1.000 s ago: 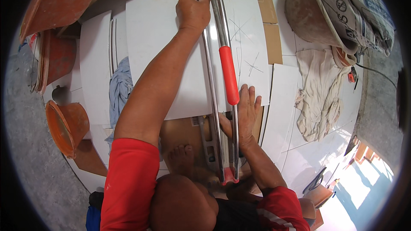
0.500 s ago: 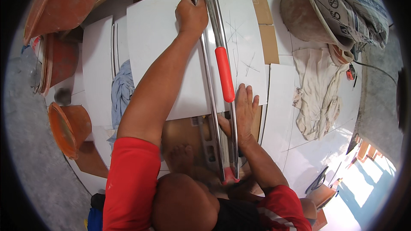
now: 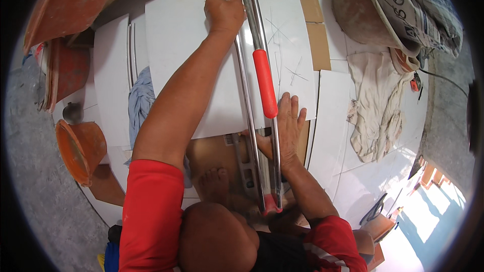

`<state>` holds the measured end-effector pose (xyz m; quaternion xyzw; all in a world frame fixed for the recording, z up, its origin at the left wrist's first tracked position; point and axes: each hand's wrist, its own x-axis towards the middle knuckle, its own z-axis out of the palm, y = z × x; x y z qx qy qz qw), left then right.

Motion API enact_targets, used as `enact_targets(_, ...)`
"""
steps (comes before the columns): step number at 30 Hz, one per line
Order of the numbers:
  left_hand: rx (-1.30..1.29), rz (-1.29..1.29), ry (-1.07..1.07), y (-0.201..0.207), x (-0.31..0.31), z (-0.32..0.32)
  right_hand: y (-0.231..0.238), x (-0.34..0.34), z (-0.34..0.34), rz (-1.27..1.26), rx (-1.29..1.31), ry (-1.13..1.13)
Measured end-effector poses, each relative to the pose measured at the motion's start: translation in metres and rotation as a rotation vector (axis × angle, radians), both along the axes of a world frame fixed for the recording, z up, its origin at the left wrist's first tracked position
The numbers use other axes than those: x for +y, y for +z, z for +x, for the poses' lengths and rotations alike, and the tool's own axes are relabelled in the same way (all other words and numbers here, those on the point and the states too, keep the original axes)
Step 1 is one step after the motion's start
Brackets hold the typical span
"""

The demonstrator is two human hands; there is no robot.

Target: The person uses a manual tile cutter to score and snap white ceramic tiles. They position each tile on the cutter, score it with the cutting wheel, and then apply pressure to snap it along the line. The cut pieces are placed aside.

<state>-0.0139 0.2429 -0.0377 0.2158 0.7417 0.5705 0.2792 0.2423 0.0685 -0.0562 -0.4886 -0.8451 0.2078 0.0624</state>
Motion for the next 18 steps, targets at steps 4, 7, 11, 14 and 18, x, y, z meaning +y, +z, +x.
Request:
enact_targets(4, -0.030, 0.010, 0.022, 0.001, 0.001, 0.002, 0.001, 0.000, 0.000, -0.014, -0.004, -0.005)
enact_targets(7, 0.012, -0.023, -0.051, -0.001, 0.000, 0.000, 0.000, 0.001, 0.001, -0.042, -0.031, -0.017)
enact_targets(11, 0.083, 0.005, -0.067, -0.013, 0.001, -0.006, 0.001, -0.001, -0.001, -0.047, -0.003, -0.026)
enact_targets(14, 0.118, -0.021, -0.077, -0.019, 0.004, -0.009, -0.002, -0.004, -0.002, -0.007, 0.044, -0.017)
enact_targets(18, 0.178, -0.027, -0.083, -0.021, 0.007, -0.013, 0.003, -0.003, -0.002, -0.029, 0.049, 0.002)
